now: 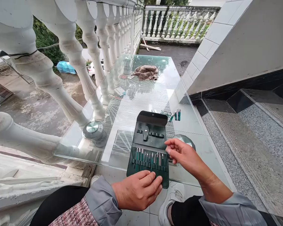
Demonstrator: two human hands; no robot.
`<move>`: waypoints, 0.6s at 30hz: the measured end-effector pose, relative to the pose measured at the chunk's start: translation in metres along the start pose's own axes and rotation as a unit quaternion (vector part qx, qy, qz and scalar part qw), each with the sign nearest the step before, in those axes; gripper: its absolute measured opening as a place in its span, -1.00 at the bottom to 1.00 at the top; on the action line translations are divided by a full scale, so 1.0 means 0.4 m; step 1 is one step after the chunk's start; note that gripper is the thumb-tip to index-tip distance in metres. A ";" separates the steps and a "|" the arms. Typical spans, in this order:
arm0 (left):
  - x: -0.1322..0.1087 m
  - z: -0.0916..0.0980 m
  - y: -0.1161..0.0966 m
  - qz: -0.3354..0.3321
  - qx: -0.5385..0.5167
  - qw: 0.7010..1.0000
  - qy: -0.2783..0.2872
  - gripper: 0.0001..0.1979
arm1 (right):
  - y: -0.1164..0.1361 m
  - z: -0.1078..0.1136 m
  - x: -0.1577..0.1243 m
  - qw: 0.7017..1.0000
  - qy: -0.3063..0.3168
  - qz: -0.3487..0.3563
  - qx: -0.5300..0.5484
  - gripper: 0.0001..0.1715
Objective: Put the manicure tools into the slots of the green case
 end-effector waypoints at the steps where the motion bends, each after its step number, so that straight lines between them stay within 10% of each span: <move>1: 0.001 0.001 0.000 0.002 0.000 1.000 -0.001 -0.72 | -0.001 0.002 0.001 1.000 0.007 -0.001 0.018 -0.58; 18: -0.005 -0.007 -0.012 0.006 0.015 1.000 0.010 -0.73 | -0.023 0.021 -0.023 1.000 -0.024 0.004 -0.012 -0.47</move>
Point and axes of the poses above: each hand's wrist, its own x-axis towards the middle knuckle, its own z-axis out of the back of the hand, y = z × x, the point moved 1 cm from there along x, towards the middle knuckle, and after that the axes turned 10 degrees about -x, right-handed, at the moved point
